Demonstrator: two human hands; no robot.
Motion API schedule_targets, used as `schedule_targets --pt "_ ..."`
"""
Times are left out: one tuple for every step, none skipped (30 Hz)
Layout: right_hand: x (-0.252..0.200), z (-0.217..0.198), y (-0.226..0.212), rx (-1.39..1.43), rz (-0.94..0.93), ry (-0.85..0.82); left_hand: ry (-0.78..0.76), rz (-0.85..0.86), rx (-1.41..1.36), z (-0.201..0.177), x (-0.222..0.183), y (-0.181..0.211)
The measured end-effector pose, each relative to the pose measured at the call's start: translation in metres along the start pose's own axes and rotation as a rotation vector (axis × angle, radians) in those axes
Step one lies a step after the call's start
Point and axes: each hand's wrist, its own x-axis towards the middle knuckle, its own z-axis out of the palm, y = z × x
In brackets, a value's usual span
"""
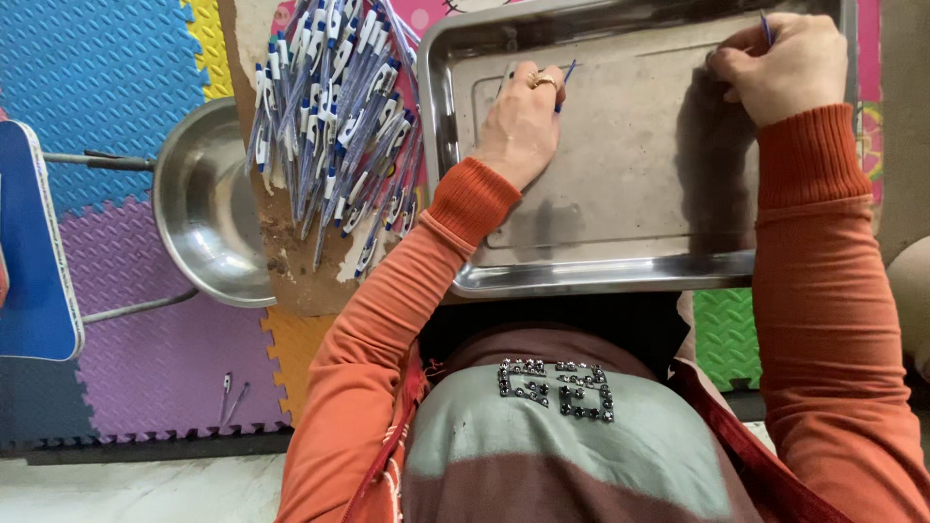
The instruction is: The person assembles multiple pens by inserting ink cartridges into plastic barrels and attaching clips by hand while working over a tray of components.
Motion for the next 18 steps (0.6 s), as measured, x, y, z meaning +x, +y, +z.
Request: schedule_targets --pt "0.002 0.001 0.001 0.032 0.035 -0.003 0.027 0.022 -0.034 0.001 0.0 -0.003" --pt "0.008 0.004 0.011 0.034 0.034 -0.002 0.027 0.023 -0.032 -0.009 -0.006 0.0" --pt "0.014 0.007 0.02 0.049 -0.031 0.021 0.027 0.027 -0.067 -0.019 -0.011 0.002" --pt "0.019 0.011 0.031 0.062 -0.095 0.039 0.025 0.028 -0.105 -0.028 -0.018 0.004" --pt "0.016 0.009 0.031 0.061 -0.094 0.037 0.024 0.026 -0.106 -0.039 -0.026 -0.001" --pt "0.013 0.008 0.031 -0.018 -0.196 0.086 0.133 0.091 -0.117 -0.05 -0.033 -0.006" --pt "0.011 0.008 0.03 -0.096 -0.298 0.133 0.241 0.157 -0.128 -0.062 -0.041 -0.012" --pt "0.003 0.02 0.017 -0.093 -0.302 0.126 0.242 0.149 -0.124 -0.077 -0.053 -0.017" --pt "-0.006 0.031 0.004 -0.078 -0.316 0.049 0.356 0.166 -0.139 -0.094 -0.065 -0.022" --pt "-0.013 0.041 -0.011 -0.062 -0.333 -0.025 0.474 0.186 -0.15 -0.112 -0.076 -0.026" --pt "-0.026 0.047 -0.041 -0.058 -0.341 -0.028 0.479 0.182 -0.143 -0.123 -0.089 -0.03" --pt "-0.038 0.055 -0.072 -0.17 -0.249 -0.163 0.562 0.161 -0.149 -0.134 -0.102 -0.035" --pt "-0.051 0.062 -0.102 -0.282 -0.156 -0.297 0.646 0.141 -0.155 -0.146 -0.115 -0.04" --pt "-0.042 0.076 -0.103 -0.277 -0.167 -0.303 0.651 0.135 -0.144 -0.15 -0.126 -0.05" --pt "-0.033 0.091 -0.103 -0.371 -0.175 -0.241 0.676 0.015 -0.114 -0.154 -0.138 -0.06" --pt "-0.025 0.105 -0.102 -0.465 -0.18 -0.181 0.697 -0.108 -0.086 -0.158 -0.151 -0.07" --pt "-0.019 0.114 -0.099 -0.46 -0.188 -0.189 0.698 -0.116 -0.077 -0.158 -0.161 -0.08" --pt "-0.011 0.121 -0.097 -0.431 -0.16 -0.151 0.702 -0.171 -0.074 -0.158 -0.168 -0.089"
